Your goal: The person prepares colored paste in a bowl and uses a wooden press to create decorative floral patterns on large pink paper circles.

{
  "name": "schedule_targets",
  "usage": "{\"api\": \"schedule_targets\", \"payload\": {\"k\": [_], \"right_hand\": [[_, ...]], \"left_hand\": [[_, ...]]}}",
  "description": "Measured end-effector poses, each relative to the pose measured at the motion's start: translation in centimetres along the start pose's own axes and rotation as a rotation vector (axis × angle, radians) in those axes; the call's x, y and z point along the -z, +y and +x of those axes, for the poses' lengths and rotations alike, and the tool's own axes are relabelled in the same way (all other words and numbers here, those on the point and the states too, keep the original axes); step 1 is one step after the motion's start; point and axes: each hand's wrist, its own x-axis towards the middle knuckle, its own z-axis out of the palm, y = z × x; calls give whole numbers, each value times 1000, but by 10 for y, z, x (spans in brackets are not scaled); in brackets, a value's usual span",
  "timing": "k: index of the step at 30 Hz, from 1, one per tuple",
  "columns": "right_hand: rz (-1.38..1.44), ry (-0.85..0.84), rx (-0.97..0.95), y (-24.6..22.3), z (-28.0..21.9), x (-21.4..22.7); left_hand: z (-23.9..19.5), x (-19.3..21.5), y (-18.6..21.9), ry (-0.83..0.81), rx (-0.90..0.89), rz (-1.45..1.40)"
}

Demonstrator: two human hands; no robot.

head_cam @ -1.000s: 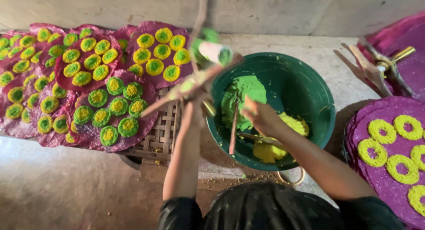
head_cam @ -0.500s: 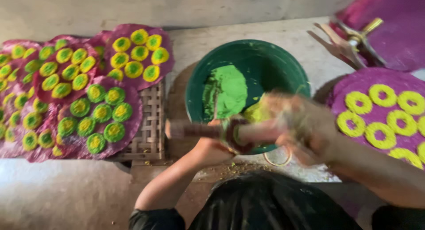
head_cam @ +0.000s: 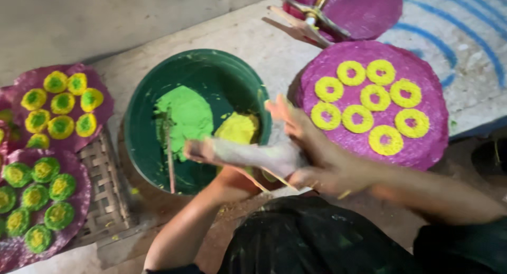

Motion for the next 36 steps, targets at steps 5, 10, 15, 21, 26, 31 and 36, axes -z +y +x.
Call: {"api": "schedule_targets", "payload": {"k": [5,10,15,21,26,31,36], "right_hand": [[531,-371,-611,8,-76,127],[425,-124,-1001,6,-144,195],[188,-3,-1342,0,-179,259],[-5,18,-1416,13,-165,276],[-123,-34,-1259,40,-162,271],[-238,-42,-1156,60,-170,260],[-257,-56,-1192,61,-170,248]], "left_hand": [[92,-10,24,-114,112,204],[196,-50,19,3,-540,-876],[273,-108,-54,102,-520,-1284],[307,-114,-104,238,-527,-1416],[314,-105,-132,245,-579,-1441],[309,-95,-146,184,-590,-1461],[302,-97,-149,273,-568,-1377]]}}
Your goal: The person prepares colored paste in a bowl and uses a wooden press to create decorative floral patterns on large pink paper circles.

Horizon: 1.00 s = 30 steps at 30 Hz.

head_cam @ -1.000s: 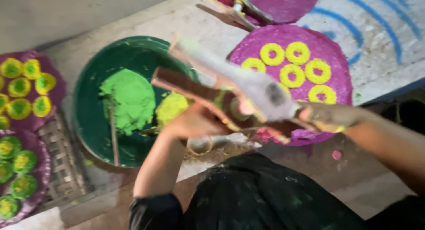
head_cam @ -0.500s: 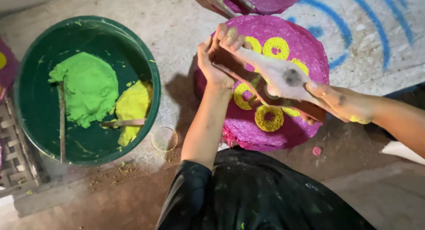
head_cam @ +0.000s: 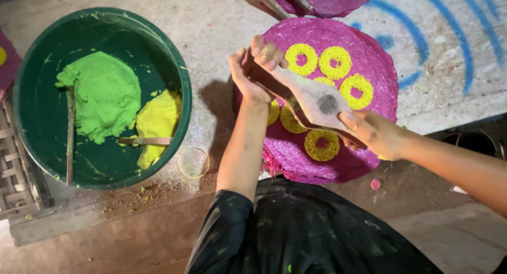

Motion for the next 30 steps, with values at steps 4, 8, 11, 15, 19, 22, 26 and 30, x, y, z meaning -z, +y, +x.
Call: {"api": "schedule_targets", "payload": {"k": [4,8,11,15,19,22,26,30], "right_hand": [[-91,28,-41,3,0,17],[0,54,136,19,22,4],[115,-93,-3,23,32,12],[127,-201,-17,-5,36,20],[54,-76,42,-40,51,2],[-6,-4,107,-43,58,-13],[-27,-39,109,-40,58,-22],[23,-46,5,-41,60,-9]], "left_hand": [[-1,-3,-8,74,-24,22],[15,-21,10,-35,-18,134],[23,-47,40,-141,12,245],[17,-56,64,-25,-3,196],[16,-29,69,0,-62,88],[9,-13,76,-40,-82,64],[3,-4,85,33,-86,150],[2,-1,71,95,-113,94]]}}
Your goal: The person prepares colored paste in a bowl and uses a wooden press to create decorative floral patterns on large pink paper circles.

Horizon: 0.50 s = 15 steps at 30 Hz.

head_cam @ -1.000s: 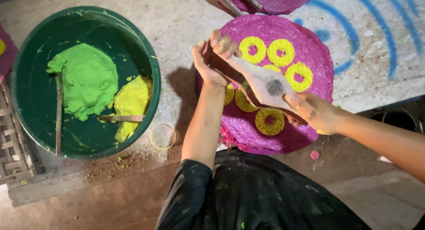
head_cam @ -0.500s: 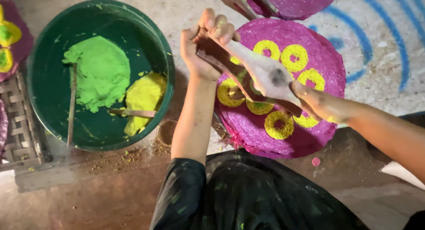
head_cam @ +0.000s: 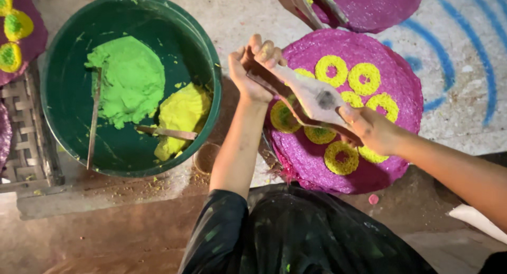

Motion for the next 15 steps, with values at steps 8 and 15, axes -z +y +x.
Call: {"api": "schedule_targets", "payload": {"k": [8,15], "right_hand": [[-37,-47,151,21,30,30],[-115,10,-8,-13,9,75]], "left_hand": [[41,-91,21,-126,-71,313],[63,-69,-8,-67,46,93]]}}
